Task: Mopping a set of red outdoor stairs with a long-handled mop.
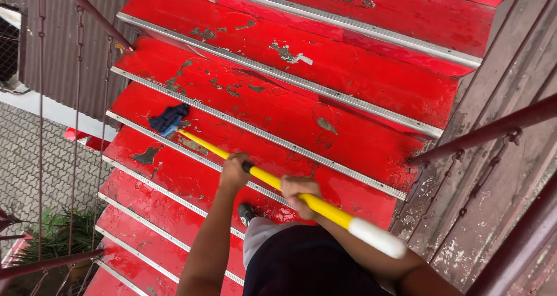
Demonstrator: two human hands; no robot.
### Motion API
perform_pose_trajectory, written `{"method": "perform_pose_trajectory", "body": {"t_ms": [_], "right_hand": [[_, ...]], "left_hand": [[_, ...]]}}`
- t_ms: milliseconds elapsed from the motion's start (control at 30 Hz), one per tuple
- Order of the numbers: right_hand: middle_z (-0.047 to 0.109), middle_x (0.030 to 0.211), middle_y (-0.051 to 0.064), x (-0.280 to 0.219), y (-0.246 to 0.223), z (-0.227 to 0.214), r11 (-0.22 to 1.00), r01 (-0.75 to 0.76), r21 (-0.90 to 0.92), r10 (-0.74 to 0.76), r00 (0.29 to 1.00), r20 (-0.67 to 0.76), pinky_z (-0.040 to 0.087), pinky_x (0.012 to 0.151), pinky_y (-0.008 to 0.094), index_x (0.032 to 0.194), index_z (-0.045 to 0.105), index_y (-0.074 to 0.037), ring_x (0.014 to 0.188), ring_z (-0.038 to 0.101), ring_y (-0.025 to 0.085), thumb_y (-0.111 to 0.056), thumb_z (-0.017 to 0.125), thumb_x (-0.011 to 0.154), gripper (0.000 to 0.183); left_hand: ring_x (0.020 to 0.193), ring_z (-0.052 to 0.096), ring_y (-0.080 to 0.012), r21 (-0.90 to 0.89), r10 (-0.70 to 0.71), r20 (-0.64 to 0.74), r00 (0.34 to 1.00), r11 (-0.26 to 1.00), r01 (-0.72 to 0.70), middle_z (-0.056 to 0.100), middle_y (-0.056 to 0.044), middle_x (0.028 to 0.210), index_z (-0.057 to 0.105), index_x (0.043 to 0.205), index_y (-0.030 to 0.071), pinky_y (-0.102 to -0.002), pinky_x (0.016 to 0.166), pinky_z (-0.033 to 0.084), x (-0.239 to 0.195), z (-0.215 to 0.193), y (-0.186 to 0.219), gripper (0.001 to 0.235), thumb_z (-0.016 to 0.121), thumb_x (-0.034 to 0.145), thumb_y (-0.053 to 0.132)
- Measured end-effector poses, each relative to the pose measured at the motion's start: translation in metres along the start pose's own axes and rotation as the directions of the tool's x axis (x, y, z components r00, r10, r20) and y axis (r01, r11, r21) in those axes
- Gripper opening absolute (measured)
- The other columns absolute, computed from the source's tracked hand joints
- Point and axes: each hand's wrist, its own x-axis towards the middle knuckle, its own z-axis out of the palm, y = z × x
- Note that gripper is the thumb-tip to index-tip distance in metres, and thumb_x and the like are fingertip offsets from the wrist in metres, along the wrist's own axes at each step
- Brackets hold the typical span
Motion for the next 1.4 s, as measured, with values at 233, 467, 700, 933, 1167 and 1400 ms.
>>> {"method": "perform_pose_trajectory", "body": {"t_ms": [233, 467, 700, 933, 1167, 1400], "right_hand": [[0.057, 0.074, 0.006, 0.014, 0.007, 0.005, 0.986, -0.134, -0.097, 0.152, 0.965, 0.212, 0.049, 0.091, 0.043, 0.077, 0.050, -0.006, 0.073, 0.058, 0.020, -0.012, 0.064, 0.093, 0.022], [0.053, 0.065, 0.003, 0.028, -0.089, -0.023, 0.987, -0.162, -0.010, 0.162, 0.986, 0.038, 0.044, 0.081, 0.040, 0.070, 0.048, -0.007, 0.061, 0.051, 0.018, -0.026, 0.064, 0.093, 0.034], [0.046, 0.055, -0.001, 0.051, -0.200, -0.033, 0.987, -0.154, 0.045, 0.159, 0.977, -0.144, 0.040, 0.067, 0.038, 0.063, 0.043, -0.011, 0.047, 0.043, 0.014, -0.037, 0.064, 0.096, 0.047], [0.044, 0.053, 0.001, 0.036, -0.138, -0.014, 0.995, -0.004, 0.102, 0.032, 0.960, -0.277, 0.041, 0.066, 0.041, 0.067, 0.044, -0.009, 0.045, 0.042, 0.015, -0.035, 0.063, 0.101, 0.047], [0.048, 0.053, -0.002, -0.004, -0.011, 0.013, 0.997, 0.062, 0.039, -0.051, 0.971, -0.234, 0.046, 0.065, 0.037, 0.068, 0.046, -0.011, 0.046, 0.046, 0.013, -0.040, 0.060, 0.103, 0.047], [0.054, 0.066, 0.003, 0.017, 0.026, 0.035, 0.997, -0.071, -0.041, 0.069, 0.996, -0.062, 0.046, 0.093, 0.040, 0.077, 0.045, -0.008, 0.062, 0.055, 0.016, -0.020, 0.060, 0.101, 0.030]], "left_hand": [[0.107, 0.066, -0.0310, 0.253, -0.338, 0.078, 0.938, 0.917, 0.309, 0.069, -0.009, 0.111, 0.067, 0.095, 0.013, -0.050, 0.090, 0.051, 0.008, 0.008, -0.042, 0.025, 0.080, 0.078, 0.026], [0.097, 0.064, -0.0330, 0.102, -0.214, -0.020, 0.977, 0.971, 0.215, 0.068, -0.013, 0.087, 0.067, 0.077, 0.009, -0.056, 0.094, 0.042, -0.011, -0.014, 0.089, 0.042, 0.075, 0.087, 0.049], [0.073, 0.060, -0.0354, -0.093, 0.112, -0.010, 0.994, 0.989, -0.112, 0.058, -0.015, 0.062, 0.058, 0.061, 0.004, -0.049, 0.087, 0.051, -0.026, -0.026, 0.176, 0.049, 0.084, 0.082, 0.041], [0.064, 0.060, -0.0344, -0.230, 0.021, -0.044, 0.999, 0.973, -0.031, 0.058, -0.015, 0.063, 0.058, 0.065, 0.003, -0.045, 0.066, 0.050, -0.020, -0.015, 0.134, 0.042, 0.087, 0.078, 0.029], [0.075, 0.061, -0.0377, -0.118, 0.097, -0.101, 0.990, 0.987, -0.109, 0.061, -0.016, 0.070, 0.056, 0.068, 0.002, -0.046, 0.073, 0.051, -0.014, -0.003, 0.008, 0.024, 0.078, 0.073, 0.012], [0.077, 0.059, -0.0424, -0.052, 0.056, -0.017, 0.998, 0.997, -0.057, 0.061, -0.019, 0.072, 0.053, 0.068, 0.000, -0.050, 0.070, 0.049, 0.006, -0.017, -0.067, 0.035, 0.084, 0.073, 0.015]]}}
